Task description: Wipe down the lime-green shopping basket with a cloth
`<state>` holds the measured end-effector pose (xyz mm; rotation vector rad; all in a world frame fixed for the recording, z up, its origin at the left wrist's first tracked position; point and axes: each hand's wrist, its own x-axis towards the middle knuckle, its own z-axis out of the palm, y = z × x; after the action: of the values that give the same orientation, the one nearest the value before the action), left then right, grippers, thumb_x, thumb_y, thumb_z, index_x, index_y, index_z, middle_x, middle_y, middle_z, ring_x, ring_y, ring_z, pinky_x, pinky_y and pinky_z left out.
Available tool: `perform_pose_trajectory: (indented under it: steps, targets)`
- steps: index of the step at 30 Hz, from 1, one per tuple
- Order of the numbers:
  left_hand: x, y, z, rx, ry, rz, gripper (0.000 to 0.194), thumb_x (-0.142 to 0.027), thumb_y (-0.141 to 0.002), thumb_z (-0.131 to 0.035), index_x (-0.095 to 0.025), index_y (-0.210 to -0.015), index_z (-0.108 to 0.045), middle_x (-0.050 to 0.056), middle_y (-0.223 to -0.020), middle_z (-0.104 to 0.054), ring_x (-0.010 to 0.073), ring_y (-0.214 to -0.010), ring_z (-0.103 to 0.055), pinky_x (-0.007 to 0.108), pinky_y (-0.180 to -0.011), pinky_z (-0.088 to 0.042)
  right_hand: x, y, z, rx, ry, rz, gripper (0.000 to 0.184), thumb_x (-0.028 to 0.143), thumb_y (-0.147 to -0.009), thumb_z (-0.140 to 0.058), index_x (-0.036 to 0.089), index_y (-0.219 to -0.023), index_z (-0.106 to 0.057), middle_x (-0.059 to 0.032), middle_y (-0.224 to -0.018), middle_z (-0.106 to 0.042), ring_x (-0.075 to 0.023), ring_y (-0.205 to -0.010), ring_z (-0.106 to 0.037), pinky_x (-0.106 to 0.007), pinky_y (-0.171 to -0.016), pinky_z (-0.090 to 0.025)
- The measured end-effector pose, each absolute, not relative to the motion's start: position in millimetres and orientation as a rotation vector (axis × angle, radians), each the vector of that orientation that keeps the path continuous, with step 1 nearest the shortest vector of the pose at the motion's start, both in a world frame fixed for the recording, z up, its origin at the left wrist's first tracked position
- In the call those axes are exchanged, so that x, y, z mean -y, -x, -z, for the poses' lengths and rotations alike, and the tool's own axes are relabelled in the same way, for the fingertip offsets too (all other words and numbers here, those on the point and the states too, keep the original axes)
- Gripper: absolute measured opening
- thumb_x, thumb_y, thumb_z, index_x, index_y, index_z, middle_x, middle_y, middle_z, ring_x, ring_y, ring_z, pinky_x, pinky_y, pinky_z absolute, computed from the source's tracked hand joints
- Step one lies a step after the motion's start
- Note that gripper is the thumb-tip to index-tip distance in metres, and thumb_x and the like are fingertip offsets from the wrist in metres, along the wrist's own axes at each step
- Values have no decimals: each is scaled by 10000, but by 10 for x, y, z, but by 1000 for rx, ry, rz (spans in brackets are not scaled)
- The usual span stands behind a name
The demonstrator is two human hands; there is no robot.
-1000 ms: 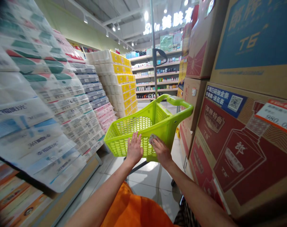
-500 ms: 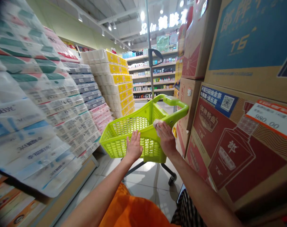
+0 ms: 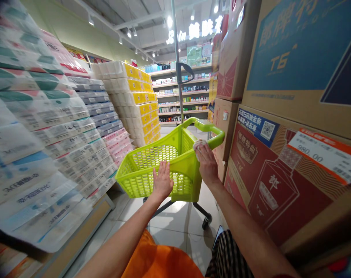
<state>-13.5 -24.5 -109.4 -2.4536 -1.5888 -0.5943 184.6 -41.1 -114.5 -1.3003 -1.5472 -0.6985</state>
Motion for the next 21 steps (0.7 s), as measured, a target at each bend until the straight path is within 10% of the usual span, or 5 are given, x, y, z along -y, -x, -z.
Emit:
perform_pose_trajectory:
  steps: [21]
  targets:
    - [184,101,1068,1604,2454,634,686,-157,-689,-422,-99,-1355,-267,107,-1444,-228,242,-1331,-203,539,-1060,-161,505,-2264,1107,1271,1408,741,427,92,-814,-335,173,-1186,-531,-91,-1278,-485,-213,-1253,-357,-430,-1015,-365]
